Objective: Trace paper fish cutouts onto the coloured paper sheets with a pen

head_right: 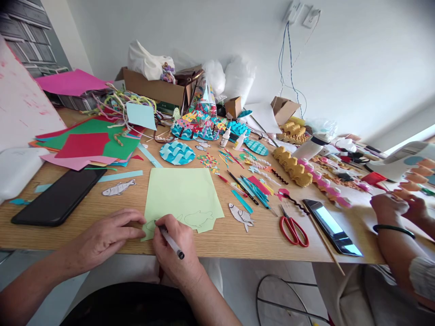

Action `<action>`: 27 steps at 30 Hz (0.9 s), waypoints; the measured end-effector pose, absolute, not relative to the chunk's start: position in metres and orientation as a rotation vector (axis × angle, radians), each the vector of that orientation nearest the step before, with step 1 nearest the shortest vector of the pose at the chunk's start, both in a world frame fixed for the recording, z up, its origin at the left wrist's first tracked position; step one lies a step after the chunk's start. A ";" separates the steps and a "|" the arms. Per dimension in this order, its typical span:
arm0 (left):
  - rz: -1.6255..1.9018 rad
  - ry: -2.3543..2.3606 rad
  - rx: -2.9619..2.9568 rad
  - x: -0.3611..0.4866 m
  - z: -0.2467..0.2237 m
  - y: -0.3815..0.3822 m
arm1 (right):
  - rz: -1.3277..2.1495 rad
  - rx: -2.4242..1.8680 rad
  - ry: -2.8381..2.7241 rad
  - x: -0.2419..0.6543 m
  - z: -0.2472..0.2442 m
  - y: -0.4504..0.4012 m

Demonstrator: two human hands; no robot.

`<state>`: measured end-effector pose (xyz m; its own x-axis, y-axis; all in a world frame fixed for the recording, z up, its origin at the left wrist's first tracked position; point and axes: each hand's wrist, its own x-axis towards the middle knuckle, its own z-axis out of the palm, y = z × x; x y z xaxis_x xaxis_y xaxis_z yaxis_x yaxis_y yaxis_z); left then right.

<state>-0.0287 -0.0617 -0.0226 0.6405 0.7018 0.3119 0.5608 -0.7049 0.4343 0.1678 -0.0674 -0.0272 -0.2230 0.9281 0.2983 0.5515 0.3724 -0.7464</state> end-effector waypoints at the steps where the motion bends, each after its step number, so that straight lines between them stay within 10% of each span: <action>1: 0.673 1.011 2.568 -0.029 -0.023 -0.062 | 0.651 -1.283 -1.900 0.168 -0.027 -0.067; 27: 0.738 0.983 2.602 -0.030 -0.028 -0.060 | 0.717 -1.230 -1.905 0.175 -0.027 -0.071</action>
